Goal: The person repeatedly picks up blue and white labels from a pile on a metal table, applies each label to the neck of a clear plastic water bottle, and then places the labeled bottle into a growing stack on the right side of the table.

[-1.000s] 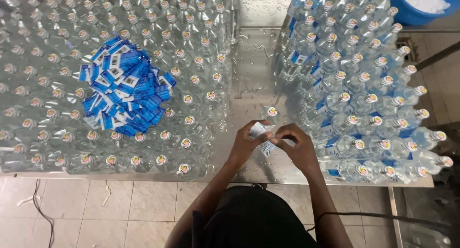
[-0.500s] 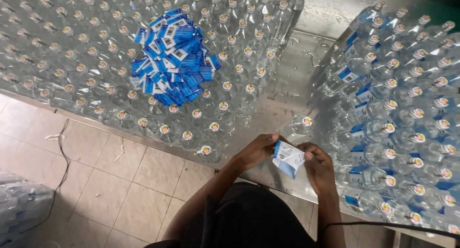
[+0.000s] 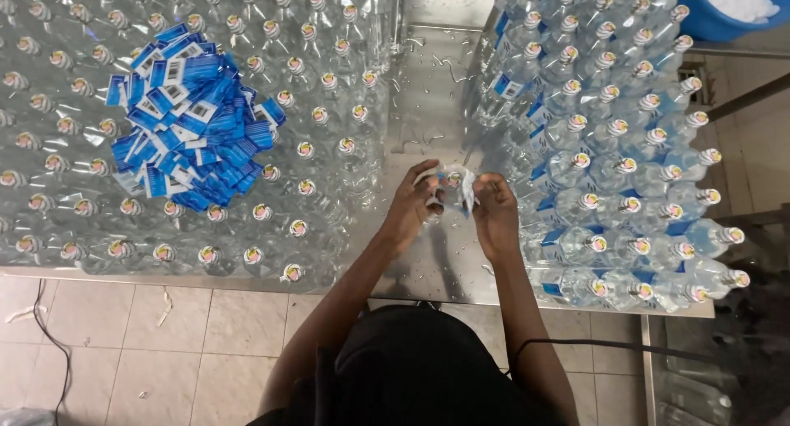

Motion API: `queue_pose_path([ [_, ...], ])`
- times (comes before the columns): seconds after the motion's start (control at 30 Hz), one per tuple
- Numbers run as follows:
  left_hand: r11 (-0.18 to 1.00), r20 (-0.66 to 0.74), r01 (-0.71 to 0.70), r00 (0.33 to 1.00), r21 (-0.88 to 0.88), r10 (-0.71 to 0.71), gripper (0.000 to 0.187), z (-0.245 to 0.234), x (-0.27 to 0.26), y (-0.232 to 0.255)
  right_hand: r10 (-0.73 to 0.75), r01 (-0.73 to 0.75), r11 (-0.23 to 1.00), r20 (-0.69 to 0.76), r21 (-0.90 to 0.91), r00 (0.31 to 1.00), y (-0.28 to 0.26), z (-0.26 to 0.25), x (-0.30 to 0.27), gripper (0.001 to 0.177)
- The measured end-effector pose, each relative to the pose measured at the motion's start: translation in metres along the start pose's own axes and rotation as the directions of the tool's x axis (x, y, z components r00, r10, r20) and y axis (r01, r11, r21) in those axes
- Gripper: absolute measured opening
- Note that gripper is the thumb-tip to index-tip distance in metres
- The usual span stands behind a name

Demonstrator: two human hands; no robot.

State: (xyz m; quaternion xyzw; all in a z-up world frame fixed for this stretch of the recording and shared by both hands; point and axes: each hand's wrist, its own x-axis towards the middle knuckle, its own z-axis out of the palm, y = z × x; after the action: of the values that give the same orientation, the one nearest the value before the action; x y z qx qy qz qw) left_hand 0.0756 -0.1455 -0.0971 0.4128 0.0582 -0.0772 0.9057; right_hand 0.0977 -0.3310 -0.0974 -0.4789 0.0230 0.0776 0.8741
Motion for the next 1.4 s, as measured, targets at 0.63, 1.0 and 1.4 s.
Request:
queue_pose_path([
  [0.63, 0.526, -0.035, -0.116, 0.963, 0.842, 0.268, 0.04, 0.034, 0.017, 0.02, -0.255, 0.17, 0.629, 0.006, -0.759, 0.967, -0.02, 0.047, -0.014, 0.039],
  [1.0, 0.676, 0.015, -0.102, 0.991, 0.73, 0.134, 0.049, 0.013, 0.032, 0.013, -0.139, 0.014, 0.518, -0.069, -0.855, 0.988, -0.009, 0.036, -0.023, 0.056],
  [1.4, 0.707, -0.05, -0.037, 0.993, 0.706, 0.103, 0.061, 0.014, 0.018, 0.004, -0.121, 0.2, 0.508, 0.16, -0.838, 0.98, 0.002, 0.021, -0.016, 0.079],
])
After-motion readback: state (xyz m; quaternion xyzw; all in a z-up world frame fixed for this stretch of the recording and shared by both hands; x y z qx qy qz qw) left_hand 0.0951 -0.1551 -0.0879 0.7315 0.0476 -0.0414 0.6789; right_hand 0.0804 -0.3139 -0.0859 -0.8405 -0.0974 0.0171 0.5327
